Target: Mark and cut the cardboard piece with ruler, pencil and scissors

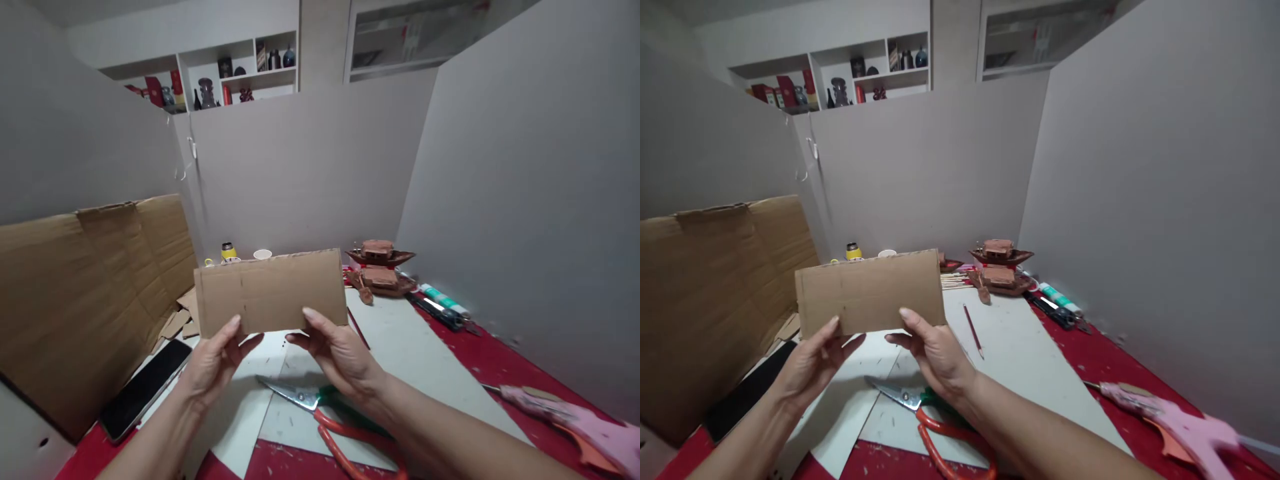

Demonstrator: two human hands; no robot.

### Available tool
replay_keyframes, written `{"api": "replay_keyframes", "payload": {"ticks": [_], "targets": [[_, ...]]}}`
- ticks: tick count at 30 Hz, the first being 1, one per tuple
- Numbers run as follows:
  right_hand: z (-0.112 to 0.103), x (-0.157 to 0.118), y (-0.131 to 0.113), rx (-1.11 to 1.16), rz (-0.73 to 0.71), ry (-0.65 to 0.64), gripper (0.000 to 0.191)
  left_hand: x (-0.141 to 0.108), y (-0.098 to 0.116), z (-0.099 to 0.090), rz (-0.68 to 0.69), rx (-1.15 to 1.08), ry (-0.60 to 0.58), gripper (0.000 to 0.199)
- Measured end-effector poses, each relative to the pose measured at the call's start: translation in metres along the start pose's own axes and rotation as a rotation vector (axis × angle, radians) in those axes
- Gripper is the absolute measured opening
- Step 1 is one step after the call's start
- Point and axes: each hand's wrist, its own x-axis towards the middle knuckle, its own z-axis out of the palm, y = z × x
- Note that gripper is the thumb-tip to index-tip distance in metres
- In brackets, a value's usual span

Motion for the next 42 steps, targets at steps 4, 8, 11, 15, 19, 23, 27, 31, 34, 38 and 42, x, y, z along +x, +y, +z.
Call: {"api": "replay_keyframes", "payload": {"ticks": [4, 8, 11, 15, 19, 23, 27, 31, 34, 38, 42], "targets": [[-0.003, 0.006, -0.010, -0.001, -0.141, -0.066, 0.030, 0.011, 0.027, -0.010, 0.126, -0.038, 0.100, 0.016], [-0.007, 0.008, -0.010, -0.296, -0.064, -0.130, 0.030, 0.016, 0.032, -0.013, 0.203, -0.048, 0.154, 0.023], [-0.006, 0.000, 0.004, -0.439, 0.065, -0.166, 0.033, 0.012, 0.019, -0.007, 0.174, -0.024, 0.194, 0.021], [0.001, -0.010, 0.009, -0.591, 0.148, -0.289, 0.032, 0.003, 0.005, 0.002, 0.071, 0.047, 0.179, 0.025], [0.004, -0.020, -0.021, -1.124, 0.064, -0.504, 0.015, 0.003, 0.011, 0.001, 0.095, 0.104, 0.199, 0.031], [-0.005, -0.042, -0.057, -1.931, 0.041, -0.540, 0.014, 0.005, 0.020, -0.002, 0.143, 0.137, 0.200, 0.032], [-0.022, -0.067, -0.058, -2.111, 0.185, -0.559, 0.012, 0.002, 0.021, -0.001, 0.156, 0.147, 0.168, 0.033], [-0.041, -0.075, -0.039, -2.129, 0.147, -0.561, 0.023, -0.002, 0.017, 0.001, 0.165, 0.148, 0.141, 0.040], [-0.045, -0.073, -0.034, -2.139, 0.109, -0.588, 0.024, -0.002, 0.013, 0.002, 0.144, 0.162, 0.133, 0.044], [-0.038, -0.071, -0.038, -2.144, 0.199, -0.594, 0.027, -0.003, 0.014, 0.002, 0.109, 0.179, 0.135, 0.042], [-0.040, -0.075, -0.044, -2.077, 0.225, -0.526, 0.020, -0.003, 0.020, 0.002, 0.112, 0.175, 0.154, 0.040]]}}
